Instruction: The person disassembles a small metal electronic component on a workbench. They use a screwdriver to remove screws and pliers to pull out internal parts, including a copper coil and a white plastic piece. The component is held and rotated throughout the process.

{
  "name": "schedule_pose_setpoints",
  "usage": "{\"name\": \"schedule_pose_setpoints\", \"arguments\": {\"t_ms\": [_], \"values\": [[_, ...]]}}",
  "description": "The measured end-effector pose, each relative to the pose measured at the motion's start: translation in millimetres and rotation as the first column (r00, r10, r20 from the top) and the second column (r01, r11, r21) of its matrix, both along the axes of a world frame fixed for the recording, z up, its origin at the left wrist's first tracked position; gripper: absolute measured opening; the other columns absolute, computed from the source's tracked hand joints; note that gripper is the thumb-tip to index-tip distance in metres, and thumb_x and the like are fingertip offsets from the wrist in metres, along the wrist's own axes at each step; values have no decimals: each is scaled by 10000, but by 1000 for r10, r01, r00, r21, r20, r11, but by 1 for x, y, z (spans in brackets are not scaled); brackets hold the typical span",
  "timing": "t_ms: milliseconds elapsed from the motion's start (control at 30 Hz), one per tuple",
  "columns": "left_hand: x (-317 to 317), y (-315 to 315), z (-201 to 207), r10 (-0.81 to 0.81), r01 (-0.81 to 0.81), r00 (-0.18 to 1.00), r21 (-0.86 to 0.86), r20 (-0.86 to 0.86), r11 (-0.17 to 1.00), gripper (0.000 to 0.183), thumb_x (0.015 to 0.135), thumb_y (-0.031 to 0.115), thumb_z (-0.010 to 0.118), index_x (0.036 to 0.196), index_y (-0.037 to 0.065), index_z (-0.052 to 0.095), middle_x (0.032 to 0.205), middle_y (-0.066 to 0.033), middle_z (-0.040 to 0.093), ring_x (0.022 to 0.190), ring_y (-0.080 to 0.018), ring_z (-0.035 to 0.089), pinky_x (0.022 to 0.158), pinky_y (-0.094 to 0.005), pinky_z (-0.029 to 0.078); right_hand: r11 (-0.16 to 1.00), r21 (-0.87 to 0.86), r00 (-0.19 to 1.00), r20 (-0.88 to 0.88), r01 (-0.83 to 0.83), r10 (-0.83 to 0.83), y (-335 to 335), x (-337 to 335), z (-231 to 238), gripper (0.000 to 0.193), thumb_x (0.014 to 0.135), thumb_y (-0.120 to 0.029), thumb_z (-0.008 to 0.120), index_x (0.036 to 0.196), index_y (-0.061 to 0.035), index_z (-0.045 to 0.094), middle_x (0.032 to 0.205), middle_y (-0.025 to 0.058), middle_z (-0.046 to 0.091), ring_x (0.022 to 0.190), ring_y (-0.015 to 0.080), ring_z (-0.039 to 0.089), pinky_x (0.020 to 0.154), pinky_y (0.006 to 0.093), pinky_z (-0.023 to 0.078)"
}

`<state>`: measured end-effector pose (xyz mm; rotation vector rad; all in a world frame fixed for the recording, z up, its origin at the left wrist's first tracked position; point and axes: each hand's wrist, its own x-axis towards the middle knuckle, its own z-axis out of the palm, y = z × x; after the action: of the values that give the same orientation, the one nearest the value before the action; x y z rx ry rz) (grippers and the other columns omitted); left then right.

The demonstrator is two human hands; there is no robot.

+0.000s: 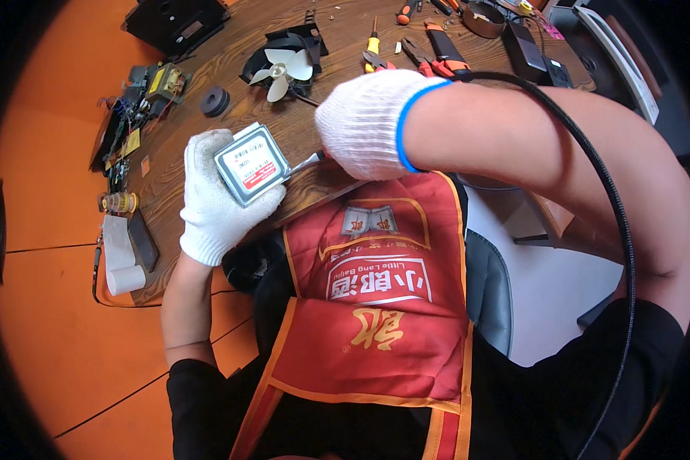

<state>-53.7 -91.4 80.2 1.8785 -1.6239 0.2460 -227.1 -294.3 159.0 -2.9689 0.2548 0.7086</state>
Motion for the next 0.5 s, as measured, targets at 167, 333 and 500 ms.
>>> {"name": "schedule_pose_setpoints", "arguments": {"t_ms": [167, 333, 500], "values": [[-7, -2, -7, 34, -28, 979, -29, 201, 999, 786, 660, 275, 1006, 1295, 6, 627, 1274, -221, 617, 1213, -458, 586, 1052, -546, 506, 997, -76, 999, 42, -1, 4, 1, -3, 8, 241, 960, -162, 697, 1083, -31, 858, 1054, 236, 825, 990, 425, 813, 878, 495, 656], [8, 14, -14, -38, -6, 771, -66, -636, 998, 932, 680, 212, 1019, 1422, 19, 490, 1309, -153, 664, 1202, -266, 693, 1026, -420, 593, 996, -84, 980, 193, -26, 41, -4, -17, 13, 241, 986, -256, 739, 1033, -38, 833, 995, 201, 813, 926, 413, 806, 866, 490, 652], [23, 32, -15, -340, 10, 318, -355, -885, 935, 998, 768, 410, 1013, 1501, 49, 441, 1444, -160, 645, 1387, -326, 649, 1203, -503, 529, 1000, -20, 888, 460, 6, 3, -5, -33, 13, 292, 1014, -340, 781, 1192, -109, 772, 1047, 153, 764, 966, 382, 765, 900, 480, 612]]}}
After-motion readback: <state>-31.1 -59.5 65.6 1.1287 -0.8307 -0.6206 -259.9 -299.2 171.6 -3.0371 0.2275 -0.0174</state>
